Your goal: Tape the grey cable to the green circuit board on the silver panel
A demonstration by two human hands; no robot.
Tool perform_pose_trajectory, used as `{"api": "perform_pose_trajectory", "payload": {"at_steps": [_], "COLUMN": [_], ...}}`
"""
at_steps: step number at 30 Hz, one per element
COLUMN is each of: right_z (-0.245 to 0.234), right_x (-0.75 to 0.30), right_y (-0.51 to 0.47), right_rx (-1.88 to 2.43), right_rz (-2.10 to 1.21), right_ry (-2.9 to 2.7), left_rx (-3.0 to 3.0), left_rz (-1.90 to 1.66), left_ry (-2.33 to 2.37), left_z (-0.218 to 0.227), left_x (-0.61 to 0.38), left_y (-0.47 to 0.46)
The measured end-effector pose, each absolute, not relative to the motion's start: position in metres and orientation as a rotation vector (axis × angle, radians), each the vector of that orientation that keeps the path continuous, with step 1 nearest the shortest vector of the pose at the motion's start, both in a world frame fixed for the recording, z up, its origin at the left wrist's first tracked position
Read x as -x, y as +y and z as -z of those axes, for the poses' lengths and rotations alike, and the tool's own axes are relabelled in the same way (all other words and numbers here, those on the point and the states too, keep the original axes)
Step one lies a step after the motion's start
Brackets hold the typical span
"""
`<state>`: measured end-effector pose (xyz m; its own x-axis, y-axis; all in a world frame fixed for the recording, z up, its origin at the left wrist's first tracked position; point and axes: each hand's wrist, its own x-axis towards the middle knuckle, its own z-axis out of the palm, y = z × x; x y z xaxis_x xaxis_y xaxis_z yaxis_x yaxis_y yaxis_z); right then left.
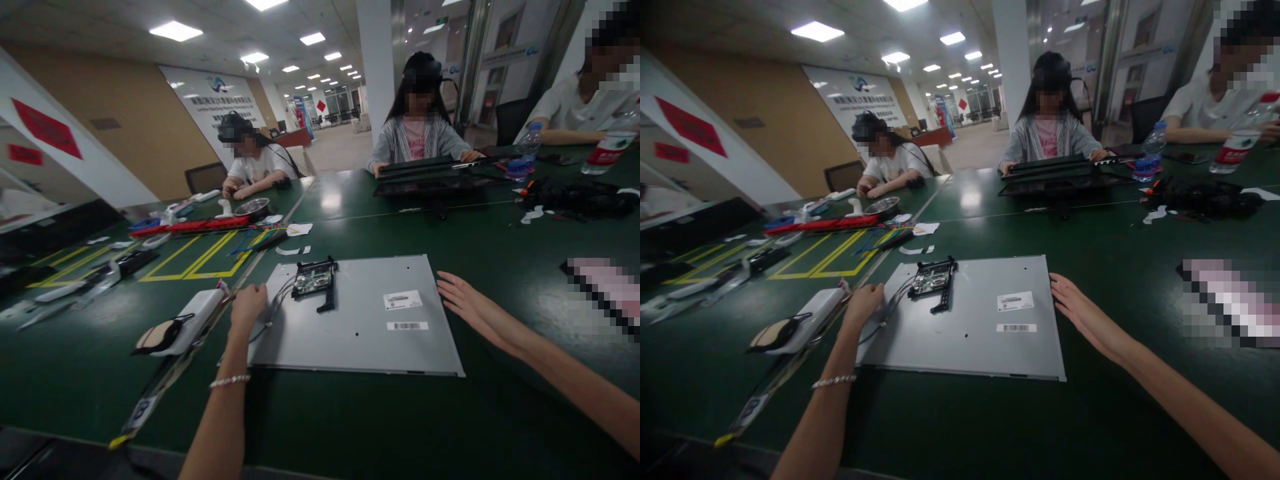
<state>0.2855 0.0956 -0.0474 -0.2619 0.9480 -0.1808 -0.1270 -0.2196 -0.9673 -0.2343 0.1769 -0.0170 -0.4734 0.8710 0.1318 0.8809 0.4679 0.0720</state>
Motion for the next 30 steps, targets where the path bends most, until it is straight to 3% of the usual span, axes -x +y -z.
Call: {"api": "perform_pose_trajectory", "payload": {"at_steps": [16,30], "right_z": [0.05,0.031], "right_x": [-0.333,-0.362], "right_y": [0.1,0.102], "right_rx": [1.254,1.743], "right_rz": [-1.494,-1.139], "right_ry": [-1.109,-1.343], "left_rx": [1.728,1.96], "left_rz": [-0.102,-0.187], "left_ry": [-2.586,-2.436], "left_z": [0.006,0.002], "left_x": [0.175,0.125], "left_y": [0.164,0.15]}}
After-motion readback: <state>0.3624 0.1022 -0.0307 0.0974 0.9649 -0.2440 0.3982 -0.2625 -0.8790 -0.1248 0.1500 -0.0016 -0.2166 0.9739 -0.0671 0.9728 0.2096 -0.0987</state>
